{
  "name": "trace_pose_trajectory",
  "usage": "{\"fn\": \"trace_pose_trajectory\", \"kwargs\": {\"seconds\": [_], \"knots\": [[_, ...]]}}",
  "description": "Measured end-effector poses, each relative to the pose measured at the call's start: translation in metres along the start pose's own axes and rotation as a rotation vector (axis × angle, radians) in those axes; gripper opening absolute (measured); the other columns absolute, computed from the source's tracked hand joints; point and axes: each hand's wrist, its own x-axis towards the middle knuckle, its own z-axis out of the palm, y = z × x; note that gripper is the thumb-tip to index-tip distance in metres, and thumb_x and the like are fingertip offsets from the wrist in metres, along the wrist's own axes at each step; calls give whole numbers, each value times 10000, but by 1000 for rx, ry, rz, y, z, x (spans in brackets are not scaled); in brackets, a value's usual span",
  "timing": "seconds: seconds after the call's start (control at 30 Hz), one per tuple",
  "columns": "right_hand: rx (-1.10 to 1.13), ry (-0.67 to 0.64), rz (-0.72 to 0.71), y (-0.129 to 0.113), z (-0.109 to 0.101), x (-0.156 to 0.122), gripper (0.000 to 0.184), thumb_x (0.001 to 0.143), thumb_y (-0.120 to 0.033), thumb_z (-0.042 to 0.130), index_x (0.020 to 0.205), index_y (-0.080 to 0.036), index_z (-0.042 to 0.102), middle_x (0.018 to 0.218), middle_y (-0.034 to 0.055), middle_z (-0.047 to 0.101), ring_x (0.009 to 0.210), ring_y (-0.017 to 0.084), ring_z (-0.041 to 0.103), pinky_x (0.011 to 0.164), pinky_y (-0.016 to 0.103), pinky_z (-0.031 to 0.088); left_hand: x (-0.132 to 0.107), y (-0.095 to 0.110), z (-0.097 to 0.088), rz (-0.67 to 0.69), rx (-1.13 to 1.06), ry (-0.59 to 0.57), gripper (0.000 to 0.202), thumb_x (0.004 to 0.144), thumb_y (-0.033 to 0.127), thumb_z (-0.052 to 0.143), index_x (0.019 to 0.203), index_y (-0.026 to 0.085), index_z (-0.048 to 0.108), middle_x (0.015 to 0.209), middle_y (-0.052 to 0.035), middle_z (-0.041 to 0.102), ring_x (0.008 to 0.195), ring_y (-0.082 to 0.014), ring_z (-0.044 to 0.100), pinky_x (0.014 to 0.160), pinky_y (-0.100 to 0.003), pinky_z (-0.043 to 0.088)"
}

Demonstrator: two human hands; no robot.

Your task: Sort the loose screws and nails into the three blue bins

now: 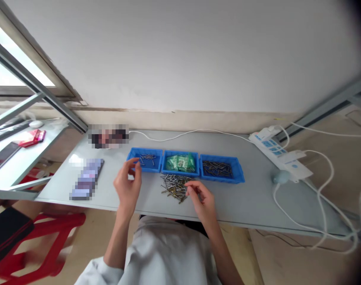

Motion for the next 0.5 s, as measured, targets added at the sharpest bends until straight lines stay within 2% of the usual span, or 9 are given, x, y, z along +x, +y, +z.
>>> {"fn": "trace_pose_trajectory", "kwargs": {"seconds": [0.07, 0.17, 0.23, 0.33, 0.4, 0.5], "knots": [[4, 5, -1, 0, -1, 0, 191, 1025, -374, 615, 1019, -223, 731, 752, 7, 664, 687, 169, 613, 655, 276, 482, -13, -12, -10, -33, 39, 115, 191, 1015, 290, 596, 1111, 204, 736, 864, -40, 774, 746, -156, 674, 585, -210, 463], [8, 4, -17, 1, -1, 1, 200, 1023, -381, 615, 1019, -219, 732, 740, 7, 662, 662, 166, 601, 629, 275, 469, -30, -43, -30, -59, 146, 267, 230, 997, 251, 592, 1169, 184, 731, 932, -66, 797, 829, -195, 716, 800, -300, 539], [8, 0, -18, 1, -1, 1, 208, 1024, -385, 612, 1016, -217, 733, 738, 10, 663, 664, 169, 604, 629, 277, 469, -35, -70, -47, -60, 232, 326, 243, 968, 244, 615, 1161, 170, 741, 978, -87, 807, 909, -236, 736, 941, -373, 529], [2, -5, -7, 0, -1, 1, 212, 1024, -390, 610, 1001, -219, 734, 744, 15, 668, 688, 178, 619, 645, 283, 477, -29, -110, -76, -90, 395, 346, 281, 953, 271, 617, 1162, 156, 765, 1088, -131, 804, 1003, -303, 739, 1026, -443, 489], [-9, -11, -3, 0, -1, 0, 207, 1024, -389, 611, 1002, -222, 733, 749, 16, 671, 691, 179, 617, 645, 284, 474, -21, -133, -94, -113, 503, 361, 363, 934, 310, 650, 1239, 140, 751, 1182, -171, 788, 1076, -356, 718, 1038, -478, 478], [-16, -24, -5, 0, -1, 0, 200, 1030, -381, 609, 1017, -224, 732, 757, 16, 672, 698, 178, 615, 648, 282, 471, -6, -157, -109, -83, 525, 324, 508, 919, 332, 658, 1398, 165, 654, 1248, -139, 781, 1156, -362, 691, 1076, -490, 453]]}}
